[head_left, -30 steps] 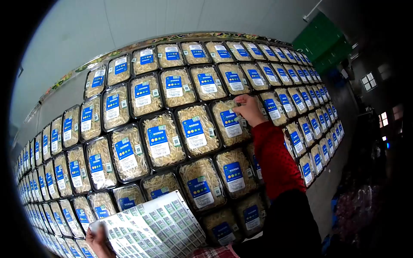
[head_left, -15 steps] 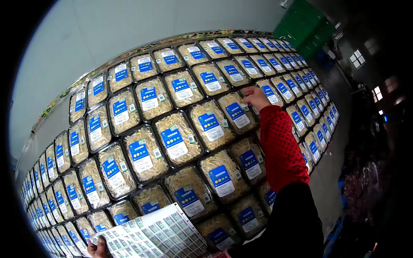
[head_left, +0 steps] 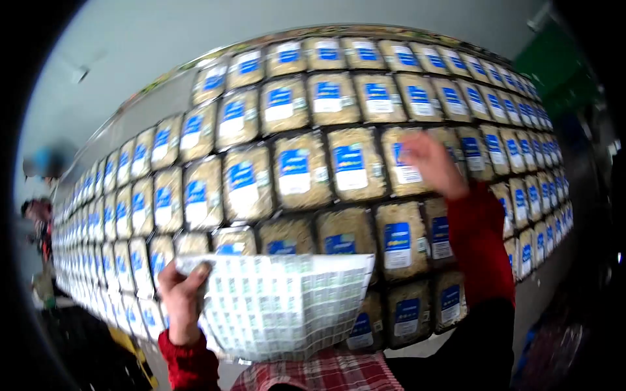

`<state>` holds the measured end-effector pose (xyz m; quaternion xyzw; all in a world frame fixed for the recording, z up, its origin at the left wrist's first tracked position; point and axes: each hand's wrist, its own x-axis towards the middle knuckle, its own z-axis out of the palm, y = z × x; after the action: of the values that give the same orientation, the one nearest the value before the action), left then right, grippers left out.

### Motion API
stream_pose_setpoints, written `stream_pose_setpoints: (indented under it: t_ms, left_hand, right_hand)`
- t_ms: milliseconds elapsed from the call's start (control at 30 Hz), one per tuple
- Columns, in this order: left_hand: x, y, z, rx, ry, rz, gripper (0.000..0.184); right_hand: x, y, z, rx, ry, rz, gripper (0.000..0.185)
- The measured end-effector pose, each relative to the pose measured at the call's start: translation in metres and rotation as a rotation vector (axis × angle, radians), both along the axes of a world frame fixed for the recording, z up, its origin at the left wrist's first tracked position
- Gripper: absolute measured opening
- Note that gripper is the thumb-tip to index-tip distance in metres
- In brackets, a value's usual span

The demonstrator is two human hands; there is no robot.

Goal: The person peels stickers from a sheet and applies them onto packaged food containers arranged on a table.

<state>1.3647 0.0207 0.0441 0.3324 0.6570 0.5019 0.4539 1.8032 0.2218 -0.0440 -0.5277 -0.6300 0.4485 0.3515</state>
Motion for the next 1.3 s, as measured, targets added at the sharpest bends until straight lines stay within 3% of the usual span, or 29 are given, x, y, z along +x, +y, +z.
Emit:
stream_pose_setpoints:
  t_ms: [33, 67, 133, 200, 300, 400, 533, 600, 767, 800, 867, 900, 933, 1000, 1067, 1300]
  left_hand:
    - [-0.002, -0.008, 0.000, 0.032, -0.031, -0.017, 0.010]
    - [-0.002, -0.015, 0.001, 0.072, -0.072, -0.048, 0.010]
    - [0.001, -0.029, 0.016, 0.121, -0.049, -0.060, 0.011]
    - [-0.010, -0.052, 0.028, 0.134, 0.039, -0.067, 0.012]
    - [-0.016, -0.071, 0.049, 0.203, 0.223, -0.068, 0.014]
    - [-0.035, -0.091, 0.049, 0.226, 0.177, -0.026, 0.009]
    - [-0.038, -0.121, 0.053, 0.340, 0.215, -0.026, 0.010]
    - [-0.037, -0.139, 0.053, 0.316, 0.298, -0.031, 0.010]
    - [-0.035, -0.187, 0.061, 0.451, 0.598, -0.141, 0.014]
    - [-0.037, -0.197, 0.065, 0.448, 0.597, -0.145, 0.014]
    - [-0.043, -0.217, 0.071, 0.299, 0.551, -0.075, 0.012]
    - [-0.043, -0.223, 0.067, 0.335, 0.546, -0.084, 0.011]
    - [-0.041, -0.232, 0.068, 0.245, 0.479, -0.073, 0.010]
    - [-0.040, -0.245, 0.067, 0.195, 0.344, -0.032, 0.010]
    - [-0.054, -0.262, 0.057, 0.171, 0.364, -0.029, 0.010]
    - [-0.095, -0.286, 0.023, -0.081, 0.067, 0.070, 0.013]
  right_hand:
    - [-0.047, -0.047, 0.049, 0.068, -0.173, 0.309, 0.048]
    - [-0.079, -0.079, 0.049, 0.345, -0.055, 0.535, 0.059]
    - [-0.125, -0.137, 0.059, -0.042, 0.178, 0.608, 0.052]
    - [-0.139, -0.162, 0.065, -0.076, 0.198, 0.551, 0.037]
    - [-0.147, -0.180, 0.074, -0.061, 0.232, 0.585, 0.034]
    - [-0.164, -0.188, 0.083, 0.169, 0.191, 0.559, 0.027]
    - [-0.171, -0.200, 0.098, 0.149, 0.122, 0.599, 0.027]
    - [-0.180, -0.211, 0.103, 0.289, 0.097, 0.631, 0.026]
    - [-0.178, -0.255, 0.094, 0.118, 0.080, 0.714, 0.035]
    - [-0.182, -0.263, 0.099, 0.114, 0.081, 0.711, 0.035]
    - [-0.198, -0.279, 0.109, 0.351, 0.021, 0.698, 0.034]
    - [-0.209, -0.287, 0.116, 0.336, 0.010, 0.704, 0.042]
    - [-0.226, -0.297, 0.112, 0.429, 0.100, 0.688, 0.039]
    - [-0.254, -0.323, 0.113, 0.463, 0.039, 0.723, 0.028]
    - [-0.277, -0.343, 0.095, 0.548, 0.048, 0.644, 0.017]
    - [-0.324, -0.389, 0.066, 0.537, -0.100, 0.520, 0.011]
